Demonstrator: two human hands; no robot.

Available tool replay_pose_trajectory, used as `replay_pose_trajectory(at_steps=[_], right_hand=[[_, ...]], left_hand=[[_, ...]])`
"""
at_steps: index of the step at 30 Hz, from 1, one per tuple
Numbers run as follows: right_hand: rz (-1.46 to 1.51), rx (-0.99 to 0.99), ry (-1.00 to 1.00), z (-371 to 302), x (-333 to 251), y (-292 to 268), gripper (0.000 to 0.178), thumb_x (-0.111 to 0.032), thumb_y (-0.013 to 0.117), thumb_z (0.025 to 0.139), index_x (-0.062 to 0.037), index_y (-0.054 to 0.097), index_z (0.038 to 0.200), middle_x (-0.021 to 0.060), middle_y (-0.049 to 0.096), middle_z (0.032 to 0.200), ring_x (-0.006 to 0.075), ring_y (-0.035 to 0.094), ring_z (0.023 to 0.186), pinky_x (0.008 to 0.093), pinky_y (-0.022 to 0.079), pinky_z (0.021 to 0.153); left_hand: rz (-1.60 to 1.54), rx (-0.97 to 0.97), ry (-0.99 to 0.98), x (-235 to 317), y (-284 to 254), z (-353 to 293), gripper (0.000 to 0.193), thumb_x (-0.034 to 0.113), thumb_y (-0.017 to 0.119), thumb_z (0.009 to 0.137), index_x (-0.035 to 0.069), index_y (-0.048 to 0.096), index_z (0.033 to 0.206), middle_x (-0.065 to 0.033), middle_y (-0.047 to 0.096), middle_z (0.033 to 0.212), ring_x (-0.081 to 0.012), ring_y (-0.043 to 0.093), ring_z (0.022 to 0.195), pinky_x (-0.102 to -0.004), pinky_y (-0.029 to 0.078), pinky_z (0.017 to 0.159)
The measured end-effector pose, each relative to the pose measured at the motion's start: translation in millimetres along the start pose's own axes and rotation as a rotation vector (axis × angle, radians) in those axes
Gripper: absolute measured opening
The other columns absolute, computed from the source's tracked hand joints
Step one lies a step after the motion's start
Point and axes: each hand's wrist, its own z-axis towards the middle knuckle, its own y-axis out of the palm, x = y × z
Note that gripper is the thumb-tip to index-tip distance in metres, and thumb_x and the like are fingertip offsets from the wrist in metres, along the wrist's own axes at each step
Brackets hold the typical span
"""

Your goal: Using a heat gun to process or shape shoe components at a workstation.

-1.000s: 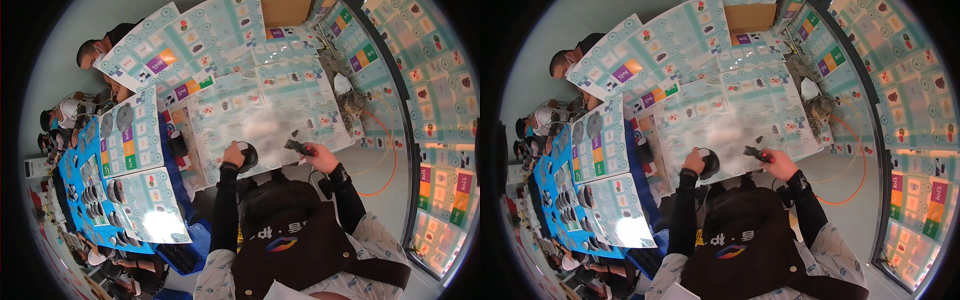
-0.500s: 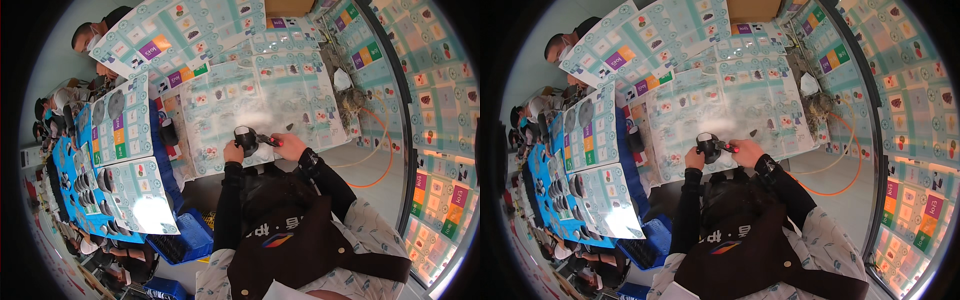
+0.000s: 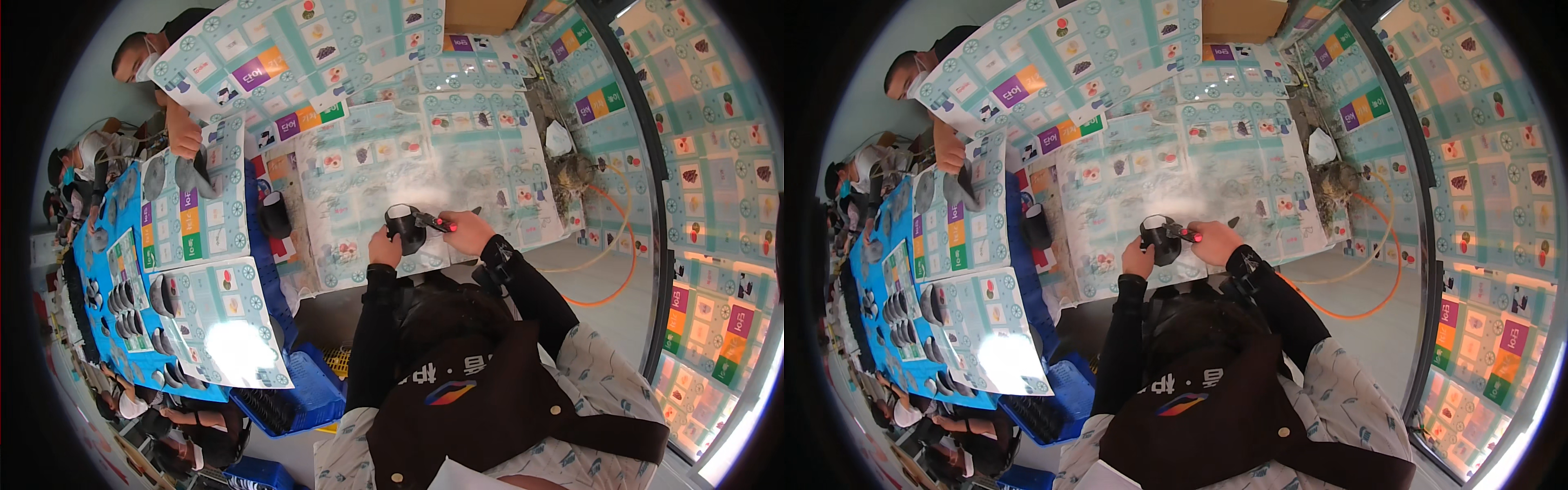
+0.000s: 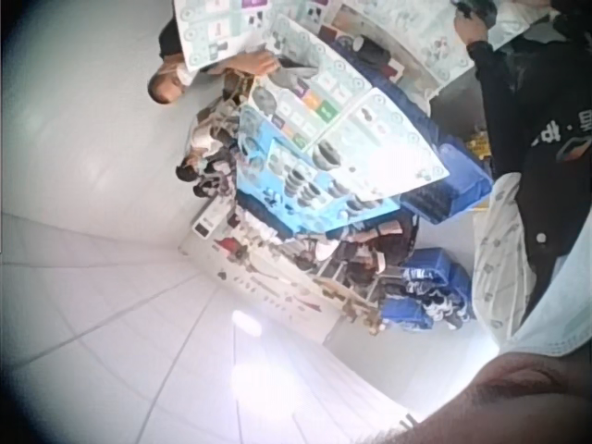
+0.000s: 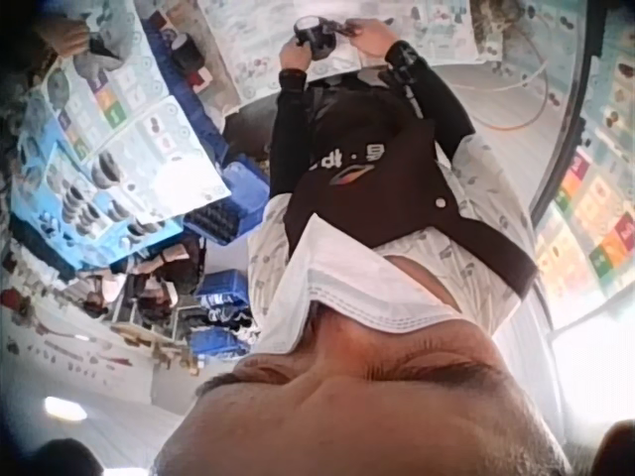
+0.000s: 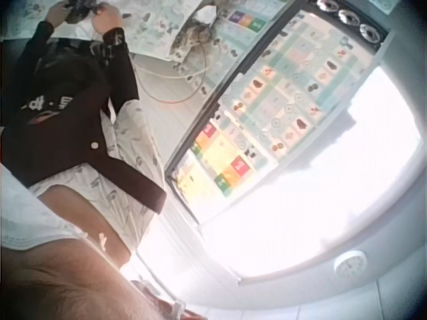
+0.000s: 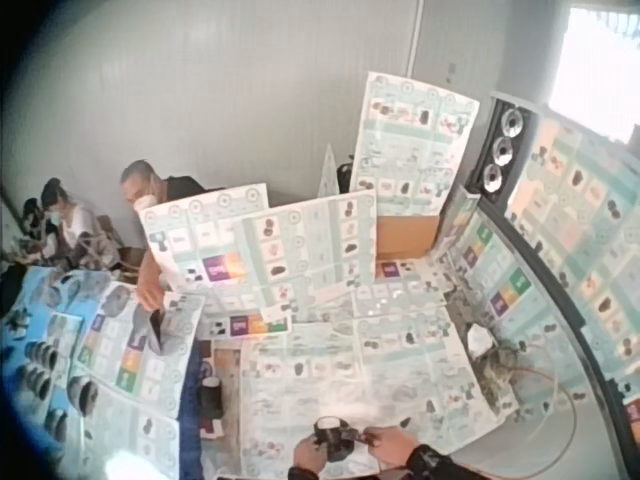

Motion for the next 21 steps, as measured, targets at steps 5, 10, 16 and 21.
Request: replay_pose_trajectory(at_steps=[5,10,16,21], right_hand=[[-0.047,-0.054,-0.037,20,-1,8,0.035,-0.016,0.058,0.079,-0.0023,0.066,0.11,0.0259,0.068,0.096,0.0458,0.062,0.096,0.0502,0.05,0.084],[-0.197,-0.027,-0.014,30,12,13,0.032,-0.024,0.055,0.085,-0.0079,0.07,0.109,0.0225,0.07,0.096,0.0447,0.064,0.095,0.0521,0.052,0.083],[-0.17,-0.021,-0.004,23,-9,2,0.028,-0.024,0.056,0.084,-0.0071,0.07,0.102,0.0222,0.07,0.094,0.0451,0.064,0.093,0.0518,0.051,0.083],[-0.17,-0.025,0.008,18,1,-5,0.028,-0.022,0.057,0.082,-0.0077,0.069,0.102,0.0226,0.069,0.091,0.0453,0.064,0.092,0.0519,0.051,0.082]], left_hand=[[-0.128,0.005,0.01,-3,-5,-7,0.043,0.017,0.062,0.09,-0.002,0.063,0.129,-0.0212,0.073,0.109,-0.0345,0.072,0.097,-0.0432,0.056,0.086],[-0.17,-0.021,-0.011,-4,-13,-9,0.042,0.017,0.061,0.091,0.0,0.064,0.129,-0.0201,0.073,0.109,-0.0338,0.072,0.097,-0.042,0.056,0.086],[-0.174,-0.054,0.009,-4,-20,-7,0.04,0.02,0.061,0.092,0.002,0.066,0.127,-0.0194,0.074,0.106,-0.0328,0.072,0.097,-0.0407,0.056,0.084],[-0.185,-0.076,0.037,-3,-20,-4,0.039,0.02,0.062,0.092,0.001,0.067,0.126,-0.0191,0.074,0.104,-0.0319,0.073,0.094,-0.04,0.056,0.083]])
